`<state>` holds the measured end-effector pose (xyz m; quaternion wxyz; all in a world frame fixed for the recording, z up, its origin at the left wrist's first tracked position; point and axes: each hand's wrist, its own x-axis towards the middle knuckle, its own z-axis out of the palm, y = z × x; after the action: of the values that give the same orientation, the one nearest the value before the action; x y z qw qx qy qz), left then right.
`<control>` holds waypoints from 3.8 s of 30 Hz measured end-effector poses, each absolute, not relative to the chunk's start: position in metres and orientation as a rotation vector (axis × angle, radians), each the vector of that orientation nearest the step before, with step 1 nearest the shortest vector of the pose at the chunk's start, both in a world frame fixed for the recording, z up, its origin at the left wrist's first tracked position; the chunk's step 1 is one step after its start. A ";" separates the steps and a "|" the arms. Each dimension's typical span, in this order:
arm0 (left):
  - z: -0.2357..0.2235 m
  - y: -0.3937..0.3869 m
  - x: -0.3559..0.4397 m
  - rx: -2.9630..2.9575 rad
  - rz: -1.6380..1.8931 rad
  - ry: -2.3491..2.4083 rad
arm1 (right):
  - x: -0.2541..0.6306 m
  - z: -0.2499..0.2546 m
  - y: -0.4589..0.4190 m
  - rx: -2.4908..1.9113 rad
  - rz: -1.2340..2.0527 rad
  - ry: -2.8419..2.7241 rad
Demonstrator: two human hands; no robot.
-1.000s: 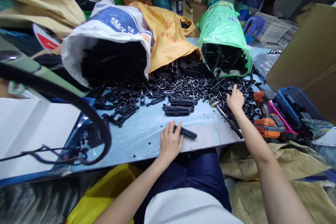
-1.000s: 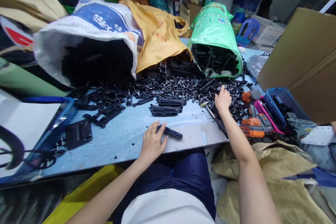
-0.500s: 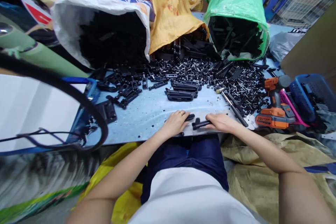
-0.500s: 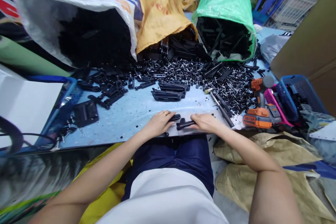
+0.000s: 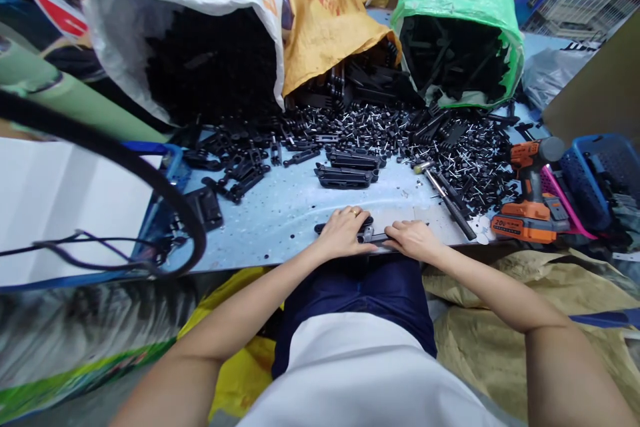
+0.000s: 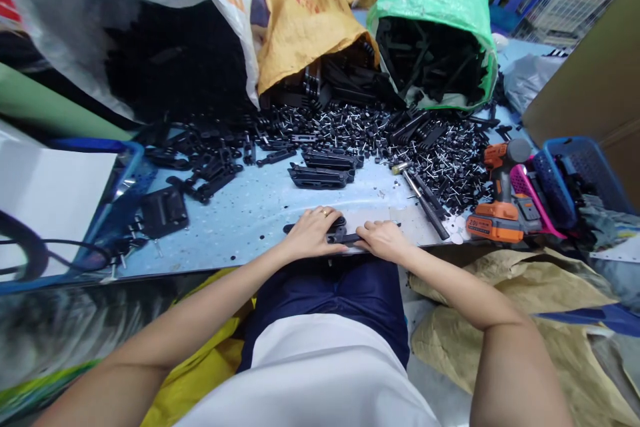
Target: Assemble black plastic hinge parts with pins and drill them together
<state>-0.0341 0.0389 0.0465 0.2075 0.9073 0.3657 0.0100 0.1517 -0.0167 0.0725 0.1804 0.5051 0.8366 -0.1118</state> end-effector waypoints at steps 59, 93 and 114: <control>0.065 0.206 0.045 2.680 0.171 1.407 | 0.170 0.056 0.127 2.165 0.027 2.066; 0.023 0.051 -0.085 2.772 0.687 1.315 | 0.140 0.080 0.001 1.746 -0.314 2.490; 0.050 0.052 -0.036 2.795 0.347 0.850 | 0.195 0.077 -0.006 1.512 -0.089 2.733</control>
<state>-0.0356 0.0517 0.0497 0.0994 0.9454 0.2875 0.1172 0.1946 -0.0059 0.0767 0.0083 0.4839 0.8746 -0.0286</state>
